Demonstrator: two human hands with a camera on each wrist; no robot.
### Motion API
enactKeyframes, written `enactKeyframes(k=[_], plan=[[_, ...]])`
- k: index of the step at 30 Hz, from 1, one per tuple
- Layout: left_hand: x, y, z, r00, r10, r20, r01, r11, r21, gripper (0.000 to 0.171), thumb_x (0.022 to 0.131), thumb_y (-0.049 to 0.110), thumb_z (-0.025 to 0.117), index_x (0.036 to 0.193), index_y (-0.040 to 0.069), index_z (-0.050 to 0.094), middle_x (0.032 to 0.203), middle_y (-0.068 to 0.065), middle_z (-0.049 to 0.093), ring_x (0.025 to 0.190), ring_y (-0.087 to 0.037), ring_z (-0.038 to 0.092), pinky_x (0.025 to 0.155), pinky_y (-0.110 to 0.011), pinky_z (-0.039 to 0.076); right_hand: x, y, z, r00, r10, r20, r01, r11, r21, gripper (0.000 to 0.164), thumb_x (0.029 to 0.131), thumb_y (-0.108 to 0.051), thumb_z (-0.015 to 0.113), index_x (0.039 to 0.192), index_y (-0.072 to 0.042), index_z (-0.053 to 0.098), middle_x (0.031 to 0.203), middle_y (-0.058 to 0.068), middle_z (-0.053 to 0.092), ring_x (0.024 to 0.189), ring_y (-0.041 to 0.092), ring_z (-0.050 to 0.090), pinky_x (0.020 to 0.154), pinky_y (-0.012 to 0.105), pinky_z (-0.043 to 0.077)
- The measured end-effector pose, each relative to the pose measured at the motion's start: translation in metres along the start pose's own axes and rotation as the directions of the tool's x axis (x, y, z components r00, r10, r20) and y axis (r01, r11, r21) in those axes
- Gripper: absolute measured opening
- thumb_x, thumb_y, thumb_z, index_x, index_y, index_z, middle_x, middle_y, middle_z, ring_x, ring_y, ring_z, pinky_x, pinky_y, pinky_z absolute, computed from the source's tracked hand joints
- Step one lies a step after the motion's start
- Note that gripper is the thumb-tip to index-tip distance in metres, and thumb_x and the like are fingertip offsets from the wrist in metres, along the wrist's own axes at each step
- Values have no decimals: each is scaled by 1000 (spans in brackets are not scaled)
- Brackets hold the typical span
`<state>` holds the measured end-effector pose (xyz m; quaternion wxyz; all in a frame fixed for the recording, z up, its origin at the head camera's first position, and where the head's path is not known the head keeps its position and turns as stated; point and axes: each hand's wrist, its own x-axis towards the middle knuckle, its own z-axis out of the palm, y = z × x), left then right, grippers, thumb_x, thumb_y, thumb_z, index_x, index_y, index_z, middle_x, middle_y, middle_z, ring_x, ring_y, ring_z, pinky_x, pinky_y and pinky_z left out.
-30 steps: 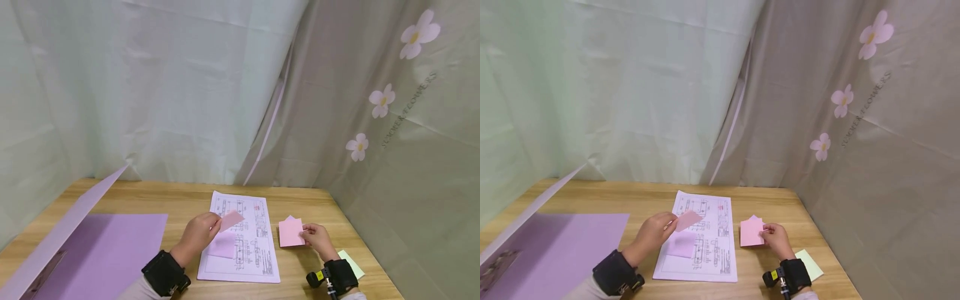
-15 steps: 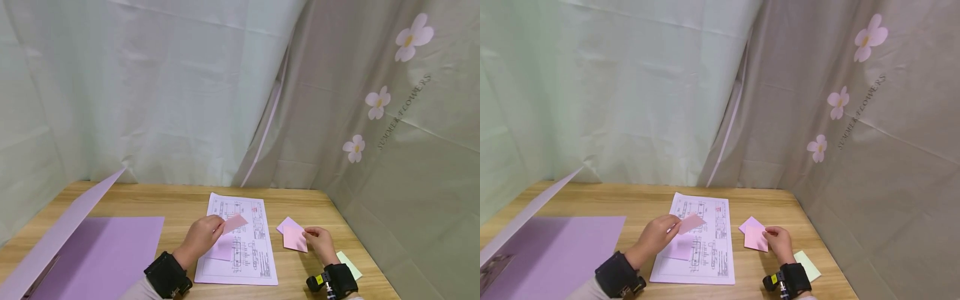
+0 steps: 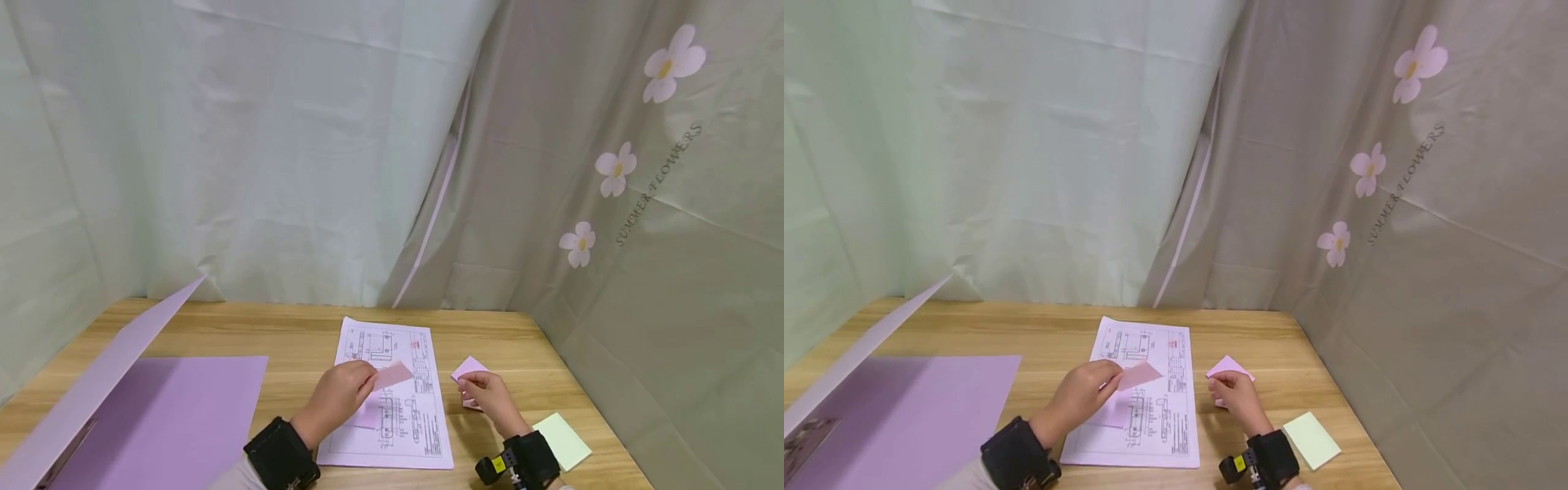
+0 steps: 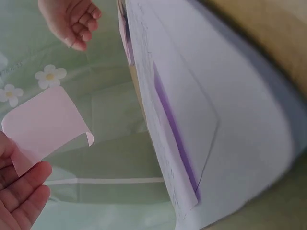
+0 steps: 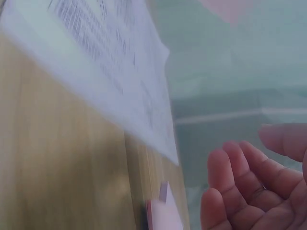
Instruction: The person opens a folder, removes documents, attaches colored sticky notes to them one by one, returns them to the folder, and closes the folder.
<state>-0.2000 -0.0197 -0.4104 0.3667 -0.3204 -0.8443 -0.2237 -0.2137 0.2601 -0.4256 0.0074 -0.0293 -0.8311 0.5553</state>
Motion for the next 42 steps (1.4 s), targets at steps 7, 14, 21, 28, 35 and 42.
enactKeyframes(k=[7, 14, 21, 28, 35, 42], plan=[[-1, 4, 4, 998, 47, -29, -47, 999, -17, 7, 72, 11, 70, 73, 12, 64, 72, 4, 64, 68, -7, 60, 64, -23, 50, -1, -9, 18, 987, -34, 157, 26, 998, 52, 33, 87, -16, 55, 101, 15, 57, 73, 4, 64, 60, 8, 58, 54, 20, 47], [2, 10, 6, 996, 85, -40, -86, 996, -32, 6, 73, 12, 70, 74, 12, 64, 73, 5, 64, 69, -7, 61, 65, -22, 50, 1, -19, 30, 960, -52, 274, 42, 998, 45, 32, 88, -21, 54, 97, 9, 60, 72, 3, 64, 62, 10, 60, 56, 21, 50], [-2, 11, 9, 995, 102, -5, -102, 994, -45, 3, 76, 13, 68, 77, 10, 66, 76, 4, 66, 73, -7, 62, 68, -22, 51, -2, -27, 37, 953, -62, 295, 43, 997, 70, 22, 84, -12, 59, 91, 8, 61, 75, 6, 66, 60, 11, 60, 54, 22, 48], [-3, 11, 7, 996, 82, 19, -80, 994, -76, 16, 73, 19, 71, 86, 9, 70, 84, 1, 69, 79, -11, 65, 72, -25, 52, -15, -47, 35, 953, -83, 292, 67, 996, 63, 21, 83, -2, 56, 93, 17, 56, 74, 7, 65, 60, 10, 58, 57, 27, 49], [-2, 8, 5, 996, 90, -10, -90, 993, -82, 20, 74, 24, 70, 87, 9, 70, 87, 0, 69, 82, -12, 65, 73, -27, 52, -5, -34, 36, 960, -79, 269, 72, 997, 38, 22, 82, -3, 58, 94, 15, 58, 73, 5, 64, 59, 11, 58, 57, 31, 50], [3, 2, 1, 994, -7, 105, 15, 997, -74, 20, 76, 18, 69, 90, 6, 68, 92, -4, 69, 88, -16, 64, 78, -30, 51, 18, -8, 34, 957, -79, 280, 79, 997, 12, 22, 81, -5, 61, 93, 13, 58, 67, 0, 59, 57, 10, 53, 53, 25, 46]])
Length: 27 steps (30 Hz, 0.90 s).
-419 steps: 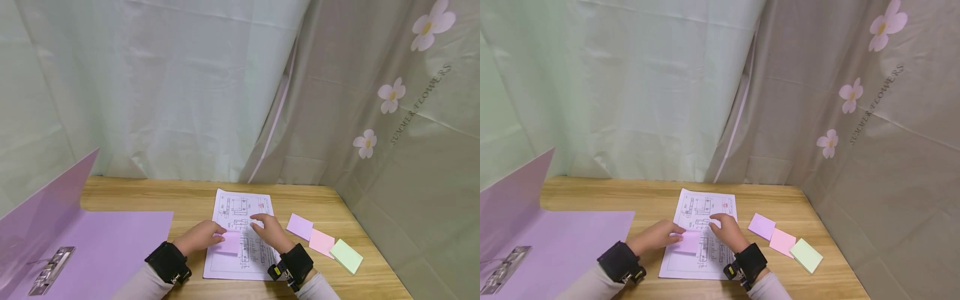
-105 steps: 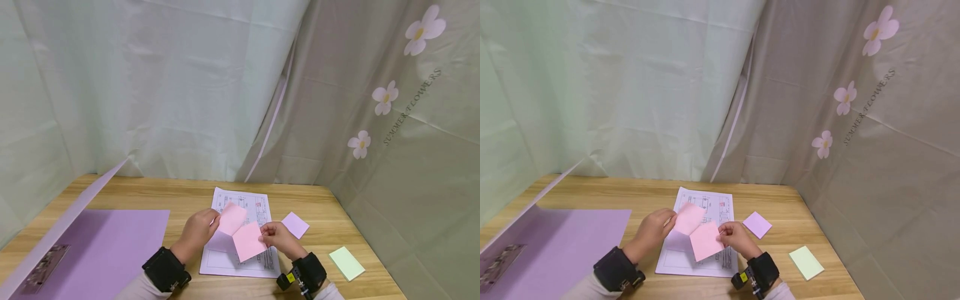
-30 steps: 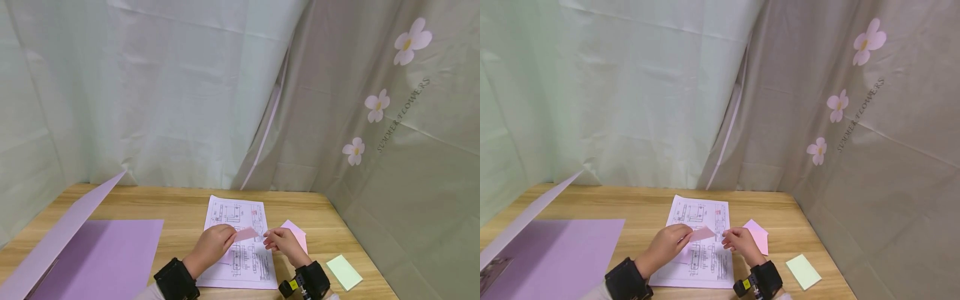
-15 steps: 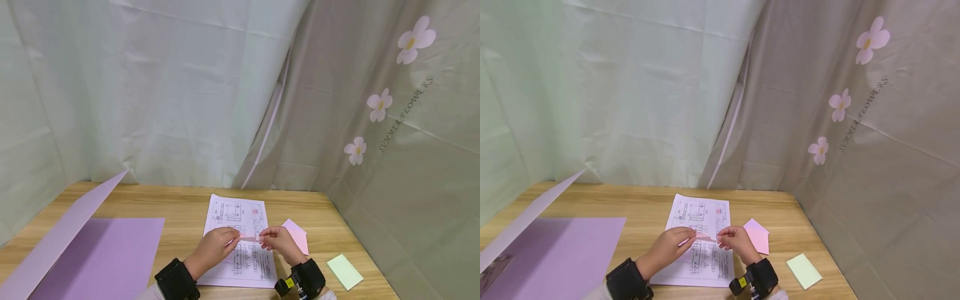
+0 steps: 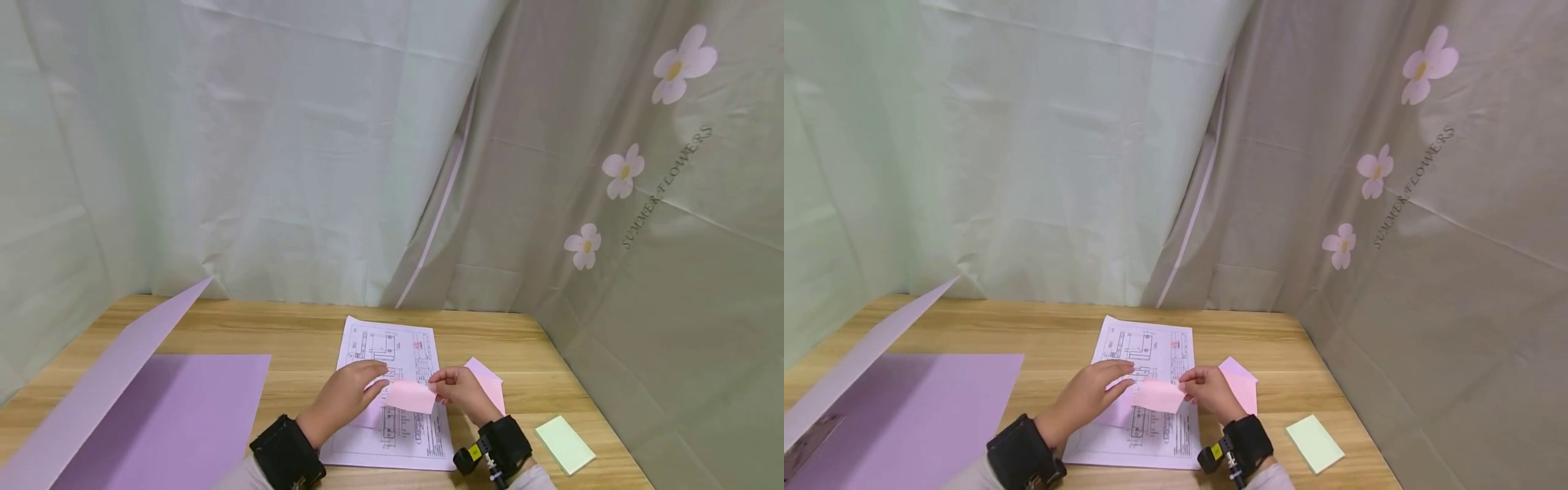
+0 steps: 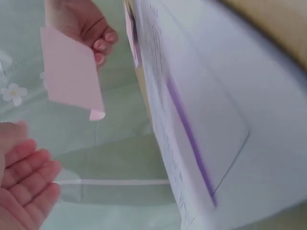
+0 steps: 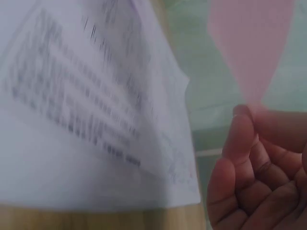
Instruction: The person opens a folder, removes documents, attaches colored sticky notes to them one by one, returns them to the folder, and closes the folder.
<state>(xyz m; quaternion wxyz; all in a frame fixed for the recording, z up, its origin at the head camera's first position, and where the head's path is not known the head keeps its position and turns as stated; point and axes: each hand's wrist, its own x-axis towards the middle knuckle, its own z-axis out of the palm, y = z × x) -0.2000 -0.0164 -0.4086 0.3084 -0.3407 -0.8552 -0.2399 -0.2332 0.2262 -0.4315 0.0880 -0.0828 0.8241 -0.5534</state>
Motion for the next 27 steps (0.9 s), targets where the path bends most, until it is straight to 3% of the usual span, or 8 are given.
enactKeyframes(k=[3, 8, 15, 21, 27], plan=[[2, -2, -2, 991, -63, 119, 64, 998, 1, 21, 78, 18, 66, 94, 4, 67, 95, -6, 68, 92, -18, 63, 81, -32, 50, 7, 6, -2, 1000, -12, 21, 12, 1000, -17, 21, 80, -6, 62, 91, 11, 59, 66, 0, 57, 56, 11, 52, 53, 25, 46], [6, -4, -2, 953, -117, 280, 124, 992, -7, 28, 79, 19, 66, 101, 2, 65, 102, -8, 66, 98, -21, 61, 85, -34, 49, 18, 12, -4, 998, -17, 55, 22, 996, -86, 16, 80, -9, 64, 87, 5, 62, 71, 1, 59, 59, 12, 52, 56, 25, 47], [13, -6, 5, 893, -60, 445, 70, 998, -6, 37, 76, 20, 69, 107, 0, 63, 109, -10, 64, 105, -23, 58, 91, -34, 45, 35, 25, -5, 992, -55, 114, 73, 985, -158, 12, 80, -6, 63, 85, 5, 62, 69, 0, 58, 61, 10, 50, 57, 24, 48], [18, -4, 13, 852, -38, 522, 35, 999, 15, 42, 72, 23, 72, 107, 0, 63, 111, -10, 63, 107, -22, 57, 92, -32, 44, 42, 29, -5, 988, -64, 137, 89, 979, -181, 12, 80, -8, 64, 83, 3, 63, 65, -2, 55, 57, 10, 48, 52, 21, 42], [14, 0, 21, 811, -85, 578, 78, 996, 36, 45, 69, 27, 74, 107, 4, 64, 112, -7, 63, 107, -20, 57, 92, -30, 44, 40, 24, 0, 984, -48, 171, 77, 982, -170, 13, 78, -10, 66, 80, 2, 63, 63, -4, 54, 55, 9, 47, 49, 20, 39]])
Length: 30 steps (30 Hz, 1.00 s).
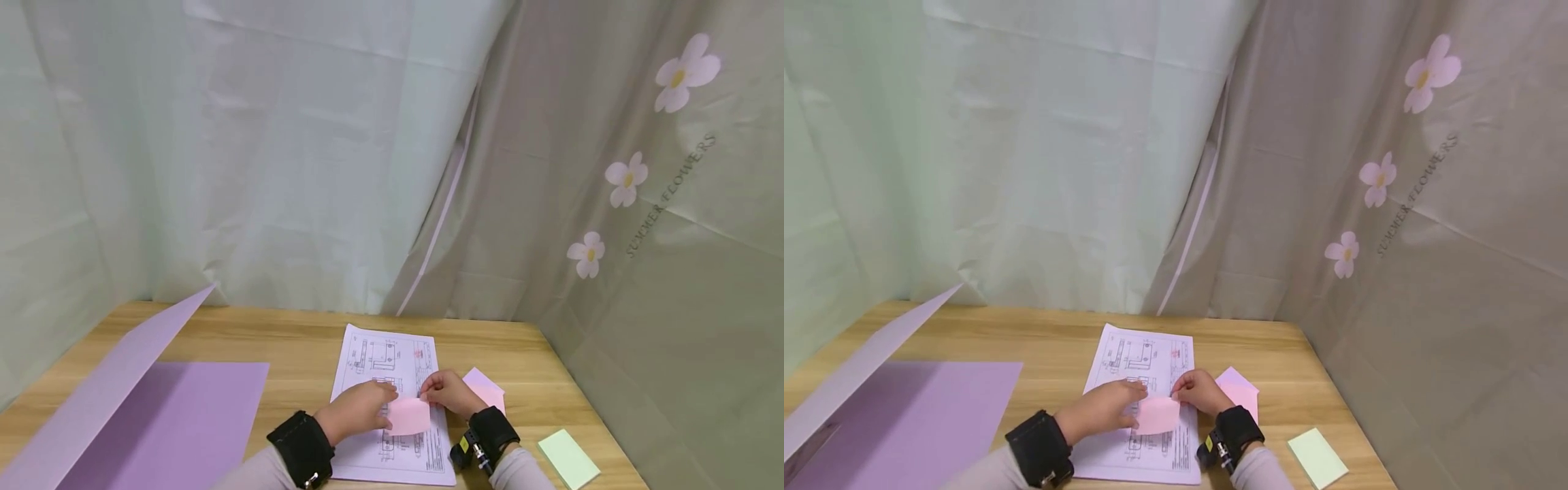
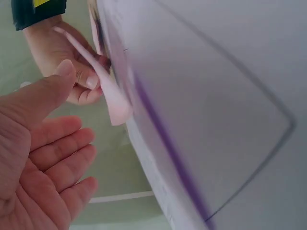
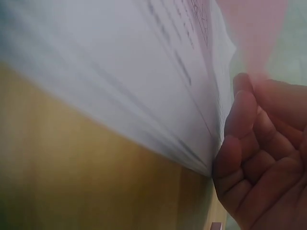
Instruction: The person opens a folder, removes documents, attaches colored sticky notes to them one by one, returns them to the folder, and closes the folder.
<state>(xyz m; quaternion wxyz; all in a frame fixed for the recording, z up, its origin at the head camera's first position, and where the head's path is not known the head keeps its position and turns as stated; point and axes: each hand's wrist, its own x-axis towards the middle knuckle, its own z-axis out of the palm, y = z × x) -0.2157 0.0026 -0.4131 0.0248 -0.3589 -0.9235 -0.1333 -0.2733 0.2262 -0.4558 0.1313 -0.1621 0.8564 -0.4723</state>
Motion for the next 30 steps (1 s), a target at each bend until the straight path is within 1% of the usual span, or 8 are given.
enactKeyframes(k=[4, 10, 14, 18, 20, 24, 26, 30], plan=[[1, 2, 3, 1000, 8, 21, -8, 1000, -4, 46, 68, 27, 75, 107, 5, 64, 111, -6, 63, 106, -19, 58, 90, -30, 46, -1, -2, 2, 1000, -20, -6, 20, 999, -38, 11, 78, -9, 67, 78, 1, 63, 63, -3, 53, 55, 8, 46, 48, 20, 38], [4, 6, 7, 999, 36, 26, -37, 998, 41, 50, 65, 29, 76, 108, 6, 64, 114, -4, 62, 107, -18, 57, 91, -30, 45, 1, -2, 5, 998, -57, -11, 55, 990, -128, 9, 77, -8, 66, 75, 0, 63, 61, -4, 52, 54, 6, 47, 47, 19, 39], [5, 9, 9, 998, 29, 57, -33, 998, 61, 50, 64, 28, 77, 108, 8, 65, 115, -2, 62, 108, -16, 56, 94, -31, 43, 2, -4, 8, 997, -73, -4, 71, 983, -166, 7, 77, -6, 66, 73, 0, 63, 59, -5, 51, 52, 6, 47, 46, 19, 39], [6, 8, 12, 997, 28, 76, -35, 996, 87, 49, 64, 27, 77, 108, 9, 65, 115, -1, 62, 107, -15, 57, 95, -33, 42, 2, -5, 9, 998, -57, -14, 53, 983, -176, 7, 76, -4, 66, 72, 0, 63, 60, -4, 51, 53, 7, 47, 46, 20, 40], [6, 7, 15, 996, 34, 77, -42, 994, 104, 49, 64, 27, 77, 108, 9, 65, 114, -1, 62, 106, -16, 57, 94, -32, 43, 3, -4, 9, 999, -43, -20, 38, 982, -183, 7, 76, -5, 67, 72, -1, 63, 60, -3, 51, 54, 8, 48, 47, 21, 40], [8, 5, 18, 996, 31, 88, -42, 991, 125, 48, 63, 29, 77, 106, 10, 65, 112, -1, 63, 101, -17, 59, 89, -27, 46, 4, -3, 8, 999, -41, -26, 34, 978, -205, 8, 75, -6, 68, 72, -2, 63, 61, -3, 52, 55, 9, 48, 48, 22, 41], [8, 4, 18, 995, 25, 99, -38, 991, 130, 49, 63, 30, 78, 105, 10, 65, 112, -1, 63, 100, -17, 60, 87, -26, 47, 4, -4, 9, 999, -33, -30, 26, 976, -214, 8, 75, -7, 69, 72, -3, 63, 62, -3, 53, 55, 10, 49, 48, 22, 42], [9, 4, 19, 992, 6, 129, -22, 992, 124, 51, 64, 33, 77, 107, 10, 65, 114, -2, 62, 102, -18, 59, 88, -27, 46, 4, -3, 9, 999, -8, -36, 0, 976, -220, 7, 76, -8, 68, 73, -5, 63, 62, -2, 52, 56, 11, 50, 49, 23, 43]])
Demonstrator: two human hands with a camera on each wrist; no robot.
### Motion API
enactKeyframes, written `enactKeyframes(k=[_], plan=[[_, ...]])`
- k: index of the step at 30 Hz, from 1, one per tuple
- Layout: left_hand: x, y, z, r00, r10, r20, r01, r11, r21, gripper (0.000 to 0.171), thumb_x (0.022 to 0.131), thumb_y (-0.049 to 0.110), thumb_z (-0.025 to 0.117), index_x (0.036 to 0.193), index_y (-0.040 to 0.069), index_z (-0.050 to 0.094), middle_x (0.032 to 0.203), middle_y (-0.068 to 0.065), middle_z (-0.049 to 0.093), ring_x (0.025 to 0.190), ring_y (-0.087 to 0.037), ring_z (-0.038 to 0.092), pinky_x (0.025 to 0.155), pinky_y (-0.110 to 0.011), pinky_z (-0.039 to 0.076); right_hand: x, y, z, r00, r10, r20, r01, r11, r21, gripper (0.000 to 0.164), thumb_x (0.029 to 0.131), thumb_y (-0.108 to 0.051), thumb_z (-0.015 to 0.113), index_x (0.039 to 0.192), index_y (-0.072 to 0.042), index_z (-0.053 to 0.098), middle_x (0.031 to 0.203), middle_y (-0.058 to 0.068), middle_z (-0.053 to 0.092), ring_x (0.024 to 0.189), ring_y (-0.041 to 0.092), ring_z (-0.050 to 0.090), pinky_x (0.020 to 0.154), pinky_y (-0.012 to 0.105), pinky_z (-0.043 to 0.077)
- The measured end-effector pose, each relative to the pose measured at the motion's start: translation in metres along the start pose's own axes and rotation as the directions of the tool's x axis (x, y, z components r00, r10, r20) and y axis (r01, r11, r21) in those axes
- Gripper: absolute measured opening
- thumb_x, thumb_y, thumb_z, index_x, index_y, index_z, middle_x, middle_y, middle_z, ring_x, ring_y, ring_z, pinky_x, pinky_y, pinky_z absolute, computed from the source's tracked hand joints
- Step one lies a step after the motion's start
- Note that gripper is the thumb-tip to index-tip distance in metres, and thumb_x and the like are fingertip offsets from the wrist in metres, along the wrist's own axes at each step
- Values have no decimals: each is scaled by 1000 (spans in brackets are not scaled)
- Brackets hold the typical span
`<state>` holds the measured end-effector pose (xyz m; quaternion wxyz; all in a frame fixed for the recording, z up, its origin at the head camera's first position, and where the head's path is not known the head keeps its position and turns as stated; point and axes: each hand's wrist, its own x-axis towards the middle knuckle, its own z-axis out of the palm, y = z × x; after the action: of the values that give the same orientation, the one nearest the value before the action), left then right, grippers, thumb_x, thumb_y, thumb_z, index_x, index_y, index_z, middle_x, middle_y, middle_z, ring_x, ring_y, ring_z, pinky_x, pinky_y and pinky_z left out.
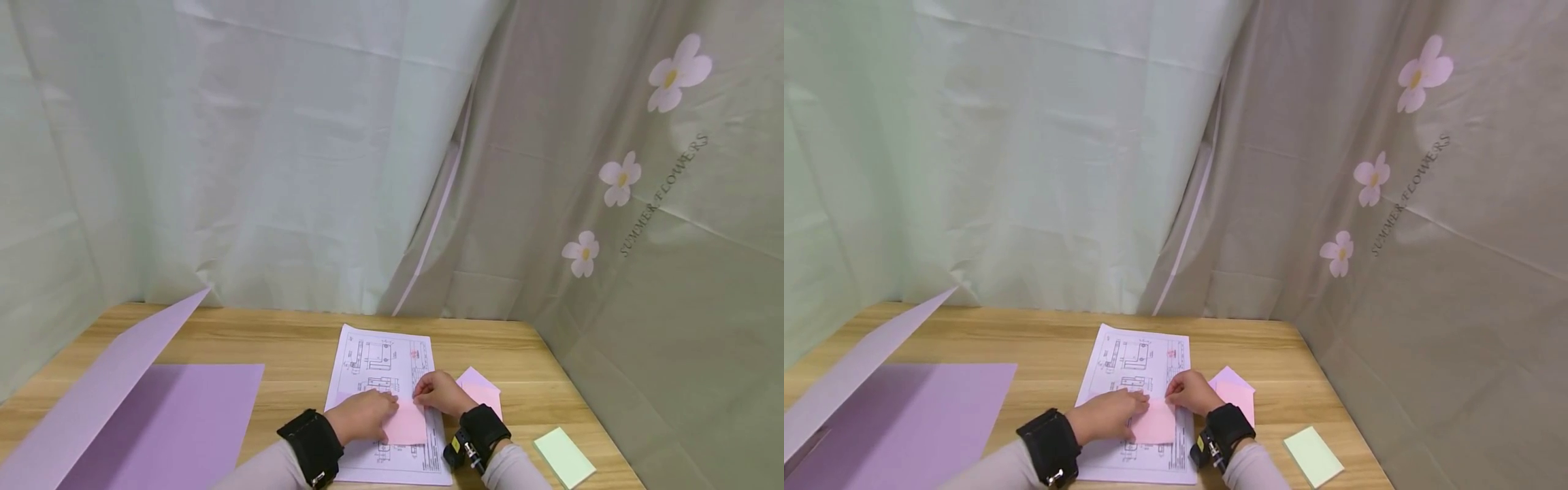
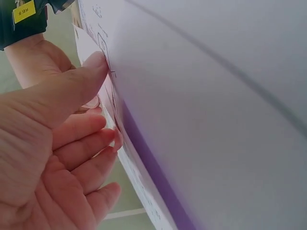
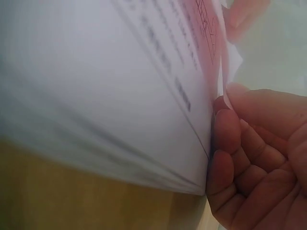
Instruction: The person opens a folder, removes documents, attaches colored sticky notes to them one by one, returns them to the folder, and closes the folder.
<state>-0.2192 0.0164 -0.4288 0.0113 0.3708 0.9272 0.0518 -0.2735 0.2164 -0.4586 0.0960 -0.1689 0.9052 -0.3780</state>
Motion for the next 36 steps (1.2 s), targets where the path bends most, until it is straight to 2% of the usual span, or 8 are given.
enactKeyframes(k=[12, 21, 24, 26, 28, 31, 33, 36], plan=[[1, -3, 0, 998, -30, 51, 30, 1000, -8, 50, 65, 38, 74, 107, 12, 64, 117, -2, 60, 106, -19, 57, 89, -30, 45, -1, -2, 2, 1000, -4, -3, 4, 1000, -29, 5, 76, -7, 67, 75, -7, 62, 64, -2, 53, 58, 10, 49, 50, 21, 42], [1, -4, 1, 999, -1, 38, -1, 999, 41, 50, 65, 40, 73, 106, 13, 64, 118, -1, 60, 110, -17, 55, 93, -32, 43, -16, -25, -6, 999, -40, -29, 32, 975, -218, 11, 84, -12, 60, 88, -4, 66, 79, 2, 60, 67, 12, 51, 56, 23, 45], [0, -3, 0, 999, 7, 35, -9, 999, 52, 50, 65, 39, 73, 106, 12, 65, 117, -1, 60, 112, -17, 54, 95, -35, 41, -25, -37, -5, 996, -89, -4, 83, 944, -319, 18, 85, -13, 58, 96, -1, 66, 90, 7, 64, 78, 17, 58, 66, 29, 50], [-1, -3, 0, 999, 8, 37, -10, 998, 61, 51, 66, 39, 73, 107, 11, 64, 118, -2, 60, 114, -16, 52, 97, -36, 40, -30, -43, -3, 991, -126, 34, 129, 908, -399, 23, 85, -14, 57, 102, 0, 65, 98, 9, 65, 89, 21, 61, 76, 34, 50], [-1, -3, 0, 999, 8, 40, -10, 998, 68, 51, 67, 39, 72, 108, 11, 64, 118, -2, 60, 115, -16, 51, 98, -36, 39, -33, -45, 1, 984, -153, 91, 178, 855, -488, 24, 86, -16, 56, 105, -3, 65, 107, 9, 64, 101, 22, 60, 86, 35, 48], [0, -3, 1, 999, 2, 51, -5, 998, 69, 52, 68, 39, 71, 111, 10, 62, 120, -2, 58, 116, -16, 51, 99, -35, 38, -37, -45, 7, 964, -198, 176, 263, 791, -552, 23, 87, -17, 55, 104, -6, 65, 115, 10, 61, 108, 22, 57, 91, 33, 45], [-1, -3, 1, 999, -5, 54, 2, 998, 56, 53, 68, 38, 71, 112, 10, 62, 121, -2, 58, 115, -16, 52, 99, -34, 38, -39, -45, 10, 953, -202, 224, 296, 774, -560, 24, 87, -19, 54, 106, -7, 64, 120, 10, 58, 110, 21, 55, 92, 30, 44], [-1, -1, 0, 998, -20, 61, 18, 999, 32, 53, 68, 37, 72, 112, 9, 62, 122, -2, 57, 113, -17, 53, 98, -33, 39, -42, -46, 12, 947, -191, 260, 306, 785, -538, 30, 88, -20, 55, 114, -6, 60, 126, 11, 53, 114, 21, 52, 93, 29, 44]])
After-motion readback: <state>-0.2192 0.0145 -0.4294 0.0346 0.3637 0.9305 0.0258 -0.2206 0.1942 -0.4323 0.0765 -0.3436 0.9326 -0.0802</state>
